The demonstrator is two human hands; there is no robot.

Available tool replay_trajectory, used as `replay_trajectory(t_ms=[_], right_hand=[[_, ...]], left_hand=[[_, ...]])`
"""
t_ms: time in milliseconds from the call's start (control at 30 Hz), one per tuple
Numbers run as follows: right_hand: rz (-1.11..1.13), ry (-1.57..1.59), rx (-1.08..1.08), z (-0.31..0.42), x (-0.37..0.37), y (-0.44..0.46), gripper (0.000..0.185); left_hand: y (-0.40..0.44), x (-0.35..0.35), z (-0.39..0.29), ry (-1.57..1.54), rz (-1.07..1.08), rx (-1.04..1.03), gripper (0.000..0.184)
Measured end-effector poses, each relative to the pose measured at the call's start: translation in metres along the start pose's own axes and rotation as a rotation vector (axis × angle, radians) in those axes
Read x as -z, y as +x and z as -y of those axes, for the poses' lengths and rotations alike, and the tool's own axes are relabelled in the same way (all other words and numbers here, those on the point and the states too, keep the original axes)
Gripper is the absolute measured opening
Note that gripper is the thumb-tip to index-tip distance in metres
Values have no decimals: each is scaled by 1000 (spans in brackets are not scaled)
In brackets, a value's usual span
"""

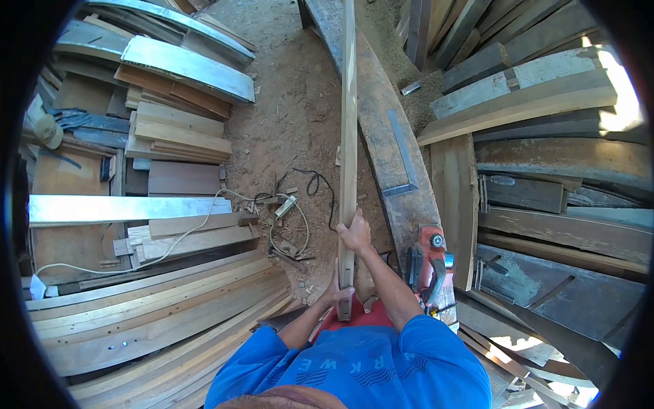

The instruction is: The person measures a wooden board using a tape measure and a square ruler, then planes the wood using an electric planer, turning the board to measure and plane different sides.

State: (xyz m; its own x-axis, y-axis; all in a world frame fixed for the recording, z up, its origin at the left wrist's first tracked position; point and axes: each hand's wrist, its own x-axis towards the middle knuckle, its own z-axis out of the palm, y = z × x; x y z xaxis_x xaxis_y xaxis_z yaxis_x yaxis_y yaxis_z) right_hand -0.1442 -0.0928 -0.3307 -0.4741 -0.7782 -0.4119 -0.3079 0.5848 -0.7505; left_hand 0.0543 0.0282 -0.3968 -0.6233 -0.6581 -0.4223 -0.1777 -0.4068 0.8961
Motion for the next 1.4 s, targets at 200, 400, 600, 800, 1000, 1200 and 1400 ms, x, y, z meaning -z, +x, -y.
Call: replay_trajectory(t_ms=[200, 400, 600, 800, 1000, 1200, 1400], right_hand=[[-99, -13, -54, -31, 9, 4, 63], [-95, -126, -101, -20, 31, -1, 56], [-100, -240, -95, -2, 55, -6, 55], [-17, -290, -45, 25, 76, 14, 55], [-14, 10, 271, 82, 83, 53, 52], [-203, -495, -194, -11, 157, 116, 70], [-329, -633, -371, -48, 124, 126, 83]], left_hand=[[28, -29, 37, 580, -47, -48, 146], [27, -67, 15, 261, 74, -4, 140], [29, -98, 7, -332, 198, 120, 131], [26, -93, -57, -463, 151, 246, 137], [41, -35, -71, -408, 42, 93, 104], [-21, 31, -141, -594, 49, 269, 91], [-61, 61, -156, -750, -8, 246, 100]])
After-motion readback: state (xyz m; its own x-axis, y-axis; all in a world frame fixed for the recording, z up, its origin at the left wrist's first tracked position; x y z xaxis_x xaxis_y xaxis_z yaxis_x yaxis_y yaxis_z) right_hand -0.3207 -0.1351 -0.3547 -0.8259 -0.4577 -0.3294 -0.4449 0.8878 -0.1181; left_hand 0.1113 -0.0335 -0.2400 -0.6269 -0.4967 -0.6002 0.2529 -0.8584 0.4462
